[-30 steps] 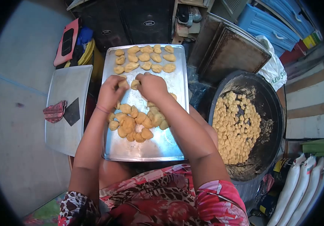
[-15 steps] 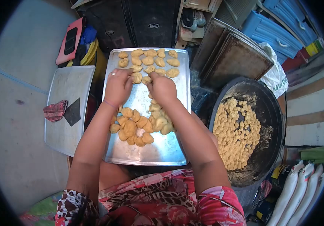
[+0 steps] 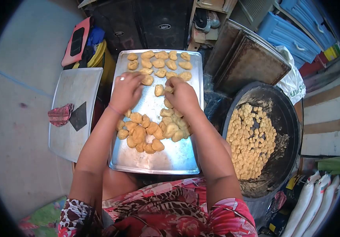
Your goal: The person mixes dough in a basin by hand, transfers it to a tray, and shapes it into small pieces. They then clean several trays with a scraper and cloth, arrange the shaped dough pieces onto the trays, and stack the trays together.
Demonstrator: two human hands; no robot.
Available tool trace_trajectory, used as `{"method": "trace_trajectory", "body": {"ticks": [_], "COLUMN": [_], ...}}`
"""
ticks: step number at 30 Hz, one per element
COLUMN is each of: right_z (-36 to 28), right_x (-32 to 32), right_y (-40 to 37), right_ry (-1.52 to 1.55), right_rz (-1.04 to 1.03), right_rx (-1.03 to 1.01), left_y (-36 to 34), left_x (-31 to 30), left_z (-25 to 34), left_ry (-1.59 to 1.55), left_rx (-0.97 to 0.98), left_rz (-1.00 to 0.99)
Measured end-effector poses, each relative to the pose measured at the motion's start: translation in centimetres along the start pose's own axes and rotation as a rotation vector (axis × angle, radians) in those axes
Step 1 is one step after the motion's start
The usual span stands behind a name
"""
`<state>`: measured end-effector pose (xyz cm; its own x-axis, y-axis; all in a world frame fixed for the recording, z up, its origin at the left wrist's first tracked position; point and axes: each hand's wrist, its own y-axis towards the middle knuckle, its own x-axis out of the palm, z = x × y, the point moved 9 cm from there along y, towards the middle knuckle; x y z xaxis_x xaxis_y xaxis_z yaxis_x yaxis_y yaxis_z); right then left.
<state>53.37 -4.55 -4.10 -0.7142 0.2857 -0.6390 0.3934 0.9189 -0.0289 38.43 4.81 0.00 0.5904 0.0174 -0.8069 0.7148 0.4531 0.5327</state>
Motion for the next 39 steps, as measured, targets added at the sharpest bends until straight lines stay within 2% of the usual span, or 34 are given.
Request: {"method": "trace_trajectory", "body": {"ticks": [2, 3, 5, 6, 10, 12, 14, 17, 19, 21, 22, 24, 25, 26, 28, 30, 31, 32, 33, 34, 36, 38, 39], "right_z": [-2.2, -2.5, -2.7, -2.8, -2.5, -2.6, -3.6, -2.4, -0.9, 0.1, 0.2, -0.8, -1.2, -1.0, -1.3, -1.4, -1.3, -0.7, 0.4, 1.3, 2.0, 3.9, 3.8], "right_x": [-0.4, -0.3, 1.2, 1.4, 1.9, 1.9, 0.9, 0.9, 0.1, -0.9, -0.8, -0.5, -0.9, -1.5, -2.6, -1.4, -0.1, -0.3, -0.5, -0.6, -3.0, -4.8, -5.2], "right_y": [-0.5, -0.5, -0.2, 0.1, 1.8, 1.7, 0.7, -0.3, -0.1, 0.1, 0.4, 0.7, 0.4, 0.1, -1.1, -2.3, -2.7, -2.8, -2.7, -2.5, -2.3, -1.7, -1.5], "right_ry": [-0.092, -0.096, -0.278, -0.278, -0.241, -0.231, -0.225, -0.252, -0.192, -0.125, -0.126, -0.137, -0.141, -0.11, -0.079, -0.226, -0.335, -0.333, -0.191, -0.05, 0.005, 0.151, 0.08], "right_rz": [0.202, 0.201, 0.052, 0.055, 0.109, 0.099, 0.174, 0.117, 0.156, 0.286, 0.284, 0.24, 0.239, 0.238, 0.237, 0.036, -0.009, -0.006, -0.041, -0.078, 0.083, 0.307, 0.331], "right_rx": [-0.218, -0.222, -0.178, -0.178, -0.063, -0.02, -0.107, -0.157, -0.129, -0.124, -0.122, -0.19, -0.192, -0.124, -0.056, -0.069, -0.211, -0.204, -0.12, -0.04, 0.023, 0.068, 0.084], "left_y": [0.6, 0.7, 0.5, 0.4, 0.0, 0.1, 0.2, 0.1, 0.3, 0.5, 0.7, 1.1, 1.1, 1.2, 1.8, 2.2, 2.3, 2.6, 2.8, 3.0, 3.3, 3.6, 3.8], "left_x": [1.4, 2.3, 2.5, 2.5, 0.7, -0.2, 0.1, 0.9, -0.2, 0.5, 1.1, 2.1, 3.7, 5.0, 5.1, 5.1, 5.2, 4.5, 3.7, 4.1, 5.7, 6.4, 6.7], "left_z": [1.4, 0.8, 0.0, -0.3, -0.5, -2.1, -3.4, -4.4, -2.2, 0.3, 1.8, 3.3, 3.5, 3.6, 3.6, 4.0, 4.4, 5.3, 6.0, 6.2, 6.7, 6.5, 6.4], "left_ry": [0.02, 0.046, 0.07, 0.092, 0.049, 0.037, 0.052, 0.062, 0.099, 0.015, -0.067, -0.102, -0.057, -0.011, 0.005, 0.043, 0.04, -0.035, -0.108, -0.106, 0.012, 0.045, 0.079], "left_rx": [0.094, 0.062, 0.036, 0.013, 0.013, -0.078, -0.119, -0.138, -0.062, -0.002, 0.057, 0.121, 0.15, 0.18, 0.184, 0.165, 0.171, 0.199, 0.224, 0.224, 0.276, 0.249, 0.226], "left_rz": [-0.077, -0.161, -0.201, -0.249, -0.148, -0.003, -0.034, -0.092, 0.009, -0.034, -0.073, -0.061, -0.151, -0.241, -0.261, -0.312, -0.316, -0.217, -0.115, -0.113, -0.167, -0.194, -0.197]}}
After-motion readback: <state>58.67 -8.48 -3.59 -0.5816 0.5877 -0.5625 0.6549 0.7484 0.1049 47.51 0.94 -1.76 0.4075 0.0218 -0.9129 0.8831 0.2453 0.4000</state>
